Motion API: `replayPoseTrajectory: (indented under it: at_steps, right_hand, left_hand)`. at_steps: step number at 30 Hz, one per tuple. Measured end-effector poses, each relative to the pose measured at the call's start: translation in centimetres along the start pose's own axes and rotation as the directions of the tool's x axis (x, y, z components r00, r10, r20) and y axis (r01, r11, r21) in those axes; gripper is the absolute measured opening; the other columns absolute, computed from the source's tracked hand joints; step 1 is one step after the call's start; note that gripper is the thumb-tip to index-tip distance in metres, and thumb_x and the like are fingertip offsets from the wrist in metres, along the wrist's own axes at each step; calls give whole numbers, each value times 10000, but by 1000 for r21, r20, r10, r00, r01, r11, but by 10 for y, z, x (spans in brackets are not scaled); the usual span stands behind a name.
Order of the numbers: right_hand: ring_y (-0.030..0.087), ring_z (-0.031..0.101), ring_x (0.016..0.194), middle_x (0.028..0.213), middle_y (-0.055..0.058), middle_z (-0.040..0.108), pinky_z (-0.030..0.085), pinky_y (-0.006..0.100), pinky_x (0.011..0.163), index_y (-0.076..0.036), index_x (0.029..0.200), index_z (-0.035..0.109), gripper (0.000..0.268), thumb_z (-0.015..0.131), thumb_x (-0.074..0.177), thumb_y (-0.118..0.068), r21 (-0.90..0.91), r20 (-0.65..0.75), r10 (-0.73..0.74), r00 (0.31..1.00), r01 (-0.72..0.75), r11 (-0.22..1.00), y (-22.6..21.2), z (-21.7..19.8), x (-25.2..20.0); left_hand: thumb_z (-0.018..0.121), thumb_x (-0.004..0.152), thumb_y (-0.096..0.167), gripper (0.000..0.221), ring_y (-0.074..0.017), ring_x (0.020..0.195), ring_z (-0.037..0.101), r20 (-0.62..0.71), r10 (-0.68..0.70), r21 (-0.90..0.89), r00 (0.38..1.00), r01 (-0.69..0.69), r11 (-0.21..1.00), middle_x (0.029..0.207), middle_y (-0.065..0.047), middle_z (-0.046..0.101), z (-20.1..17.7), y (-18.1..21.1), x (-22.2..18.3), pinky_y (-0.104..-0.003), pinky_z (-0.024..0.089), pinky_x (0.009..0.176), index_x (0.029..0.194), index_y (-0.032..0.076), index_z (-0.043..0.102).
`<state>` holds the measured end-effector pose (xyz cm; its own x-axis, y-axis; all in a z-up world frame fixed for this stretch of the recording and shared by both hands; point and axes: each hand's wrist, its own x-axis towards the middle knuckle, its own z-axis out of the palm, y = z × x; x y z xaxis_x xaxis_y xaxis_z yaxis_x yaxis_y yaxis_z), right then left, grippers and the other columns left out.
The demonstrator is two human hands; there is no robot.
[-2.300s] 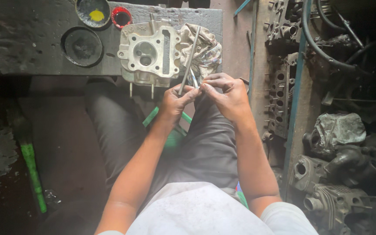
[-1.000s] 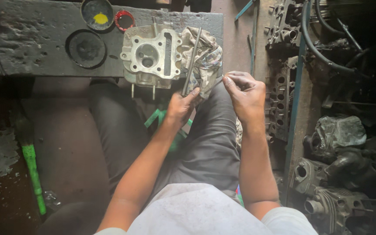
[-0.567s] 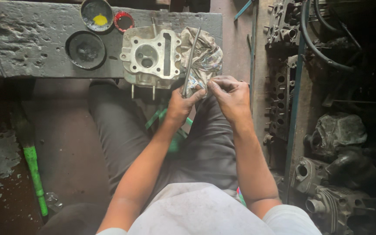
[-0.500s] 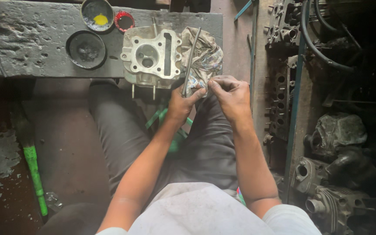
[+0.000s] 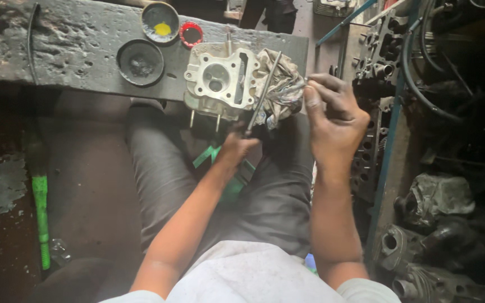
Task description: The person manipulates an engine cylinder head, handling it by hand and inserting thin metal rods into ports while seated at a workbench.
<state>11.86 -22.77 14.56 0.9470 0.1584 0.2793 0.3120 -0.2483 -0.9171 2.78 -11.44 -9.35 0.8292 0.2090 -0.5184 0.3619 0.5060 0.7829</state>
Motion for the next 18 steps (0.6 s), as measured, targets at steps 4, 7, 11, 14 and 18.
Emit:
replayPoseTrajectory:
  at_steps: [4,7,11,14,18]
  right_hand:
    - [164,676,1117,1210,131,696,542,256,977,41,1188,748,148,750,1040,44,27,104,-184,977,182,983,-26,30,-2]
    - [207,674,1149,1227,137,690,573,287,980,18,1155,751,150,769,1007,29,-50,129,-211,969,219,975,-36,49,-1]
    - [218,671,1129,1225,141,701,554,299,987,19,1166,754,159,785,1010,17,-83,166,-249,954,265,961,-37,62,1]
    - [228,660,1145,1215,141,704,548,314,988,21,1156,756,158,789,1002,14,-116,178,-251,952,274,955,-37,69,1]
    - [239,655,1152,1213,139,708,543,310,965,19,1153,756,154,787,1002,24,-139,185,-266,946,294,946,-33,73,-1]
  left_hand:
    - [693,771,116,569,-216,906,666,-316,-165,-584,934,-54,810,974,-45,658,-47,-9,-7,-424,514,793,1303,94,490]
    - [612,937,416,460,-243,878,614,-263,-122,-777,957,-135,614,964,-92,644,-69,49,-28,-429,501,794,1210,64,500]
    - [570,971,280,449,-210,1075,653,1,79,-636,997,-61,769,1152,-92,676,-64,113,-53,-400,499,1002,1309,-15,549]
    - [569,922,89,410,-222,1114,645,140,148,-626,979,-28,780,1188,-92,660,-60,130,-52,-450,490,1079,1318,-8,525]
    - [506,862,-56,520,-259,1172,641,154,168,-690,974,-16,724,1247,-117,644,-54,128,-41,-476,475,1126,1381,-22,500]
